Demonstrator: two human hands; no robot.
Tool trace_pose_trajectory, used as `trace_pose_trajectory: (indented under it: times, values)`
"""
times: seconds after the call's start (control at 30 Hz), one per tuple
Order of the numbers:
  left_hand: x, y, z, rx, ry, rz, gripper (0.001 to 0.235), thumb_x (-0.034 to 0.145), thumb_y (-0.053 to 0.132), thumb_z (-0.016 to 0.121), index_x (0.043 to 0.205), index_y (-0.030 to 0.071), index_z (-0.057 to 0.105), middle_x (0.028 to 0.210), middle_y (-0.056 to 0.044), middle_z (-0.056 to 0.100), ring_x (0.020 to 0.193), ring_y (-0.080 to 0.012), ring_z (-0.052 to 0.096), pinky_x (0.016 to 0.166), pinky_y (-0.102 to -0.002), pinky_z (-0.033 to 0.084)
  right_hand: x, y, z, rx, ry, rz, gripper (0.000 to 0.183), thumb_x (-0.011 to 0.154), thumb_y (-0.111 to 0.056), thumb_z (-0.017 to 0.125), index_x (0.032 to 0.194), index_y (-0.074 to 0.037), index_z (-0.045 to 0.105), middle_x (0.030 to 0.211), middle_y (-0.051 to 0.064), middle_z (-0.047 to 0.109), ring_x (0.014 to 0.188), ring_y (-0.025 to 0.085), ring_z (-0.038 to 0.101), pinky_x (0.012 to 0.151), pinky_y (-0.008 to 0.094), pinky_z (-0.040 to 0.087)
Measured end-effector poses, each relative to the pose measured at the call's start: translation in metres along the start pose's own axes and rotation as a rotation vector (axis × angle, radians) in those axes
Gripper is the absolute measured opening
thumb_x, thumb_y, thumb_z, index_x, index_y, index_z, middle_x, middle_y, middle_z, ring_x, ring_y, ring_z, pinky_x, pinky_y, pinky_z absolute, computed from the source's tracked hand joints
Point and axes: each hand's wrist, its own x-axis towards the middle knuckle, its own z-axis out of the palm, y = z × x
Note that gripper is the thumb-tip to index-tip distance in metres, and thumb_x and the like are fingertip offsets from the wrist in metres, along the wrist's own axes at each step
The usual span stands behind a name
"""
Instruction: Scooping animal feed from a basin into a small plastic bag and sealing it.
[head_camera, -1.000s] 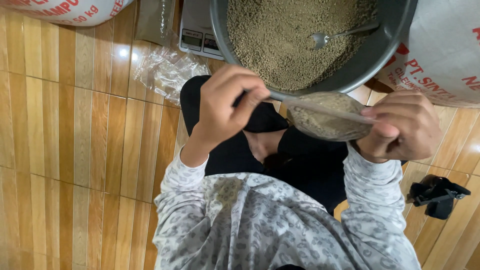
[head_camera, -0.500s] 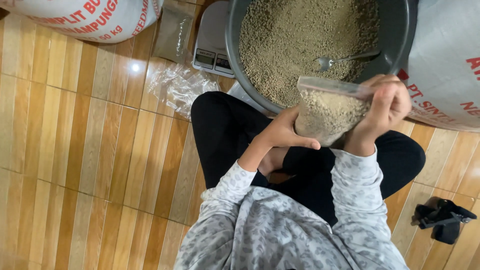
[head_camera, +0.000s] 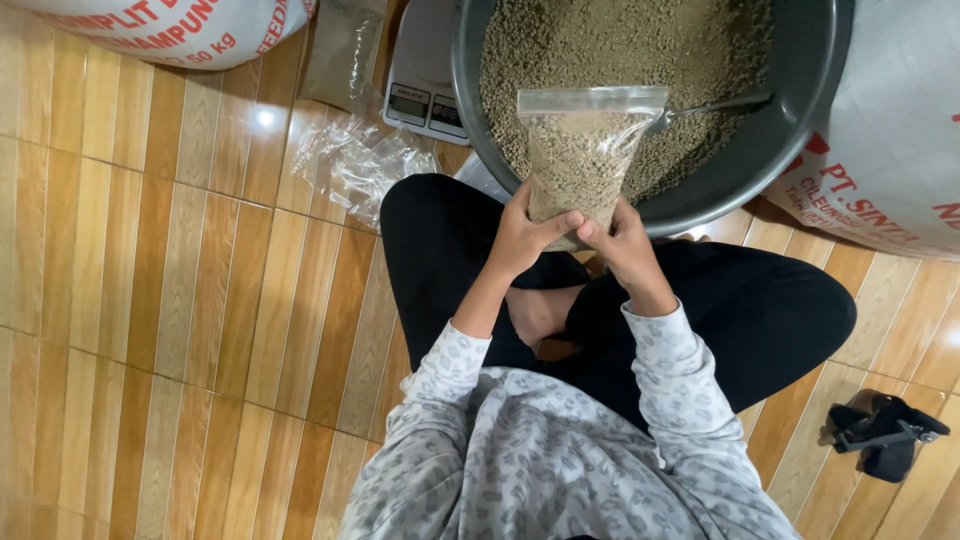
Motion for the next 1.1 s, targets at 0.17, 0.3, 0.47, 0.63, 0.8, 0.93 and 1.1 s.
trace_pose_trajectory:
  times: [0.17, 0.3, 0.47, 0.63, 0.8, 0.93, 1.1]
  values:
    - [-0.013, 0.030, -0.014, 0.174, 0.099, -0.019, 0.079, 0.088, 0.054, 0.080, 0.146, 0.006, 0.056, 0.123, -0.023, 0.069, 0.117, -0.0411, 0.066, 0.095, -0.055, 0.056, 0.005, -0.005, 0.028, -0.054, 0.048, -0.076, 0.047, 0.095, -0.040, 0.076, 0.122, -0.003, 0.065, 0.105, 0.009, 0.068, 0.101, 0.017, 0.062, 0.083, 0.037, 0.053]
    - [-0.017, 0.052, -0.024, 0.310, 0.094, -0.071, 0.085, 0.095, 0.066, 0.061, 0.148, 0.000, 0.050, 0.121, -0.028, 0.069, 0.114, -0.0465, 0.067, 0.090, -0.060, 0.056, 0.011, 0.022, 0.029, -0.058, 0.070, -0.092, 0.052, 0.100, -0.043, 0.070, 0.128, 0.000, 0.066, 0.105, 0.013, 0.071, 0.098, 0.021, 0.068, 0.080, 0.040, 0.056]
    - [-0.008, 0.085, -0.077, 0.704, 0.199, -0.015, 0.072, 0.101, 0.065, 0.043, 0.131, 0.003, 0.065, 0.112, -0.026, 0.072, 0.107, -0.0484, 0.067, 0.088, -0.059, 0.054, 0.010, 0.045, 0.026, 0.016, 0.095, -0.077, 0.052, 0.099, -0.049, 0.068, 0.118, 0.000, 0.067, 0.095, 0.007, 0.068, 0.090, 0.014, 0.061, 0.076, 0.036, 0.056]
    - [0.055, 0.021, -0.189, 0.967, 0.405, 0.022, 0.049, 0.111, 0.038, 0.046, 0.146, 0.004, 0.054, 0.120, -0.025, 0.071, 0.119, -0.0480, 0.063, 0.099, -0.061, 0.050, 0.012, 0.056, 0.018, 0.119, 0.117, -0.060, 0.057, 0.091, -0.059, 0.070, 0.106, -0.005, 0.068, 0.085, 0.004, 0.066, 0.075, 0.010, 0.061, 0.068, 0.030, 0.057]
    - [0.150, -0.080, -0.247, 1.445, -0.157, -0.281, 0.073, 0.104, 0.053, 0.051, 0.164, 0.025, 0.020, 0.123, -0.022, 0.071, 0.121, -0.0477, 0.063, 0.097, -0.062, 0.053, 0.004, 0.028, 0.029, 0.081, 0.129, 0.003, 0.051, 0.093, -0.057, 0.071, 0.096, -0.007, 0.065, 0.073, 0.002, 0.063, 0.066, 0.008, 0.060, 0.062, 0.027, 0.055]
    - [0.171, -0.085, -0.240, 1.703, -0.333, -0.458, 0.083, 0.100, 0.054, 0.047, 0.164, 0.031, 0.000, 0.130, -0.015, 0.070, 0.131, -0.0391, 0.058, 0.104, -0.060, 0.047, 0.000, 0.017, 0.041, 0.056, 0.135, -0.018, 0.041, 0.094, -0.050, 0.073, 0.093, -0.010, 0.065, 0.074, 0.000, 0.060, 0.070, 0.007, 0.057, 0.063, 0.025, 0.052]
    - [0.239, -0.231, -0.280, 1.935, -0.356, -0.491, 0.082, 0.097, 0.051, 0.042, 0.161, 0.027, -0.002, 0.115, -0.010, 0.073, 0.106, -0.0378, 0.068, 0.082, -0.060, 0.045, -0.010, 0.046, 0.031, 0.034, 0.166, 0.022, 0.043, 0.093, -0.053, 0.074, 0.090, -0.011, 0.065, 0.073, -0.002, 0.059, 0.067, 0.006, 0.054, 0.062, 0.027, 0.051]
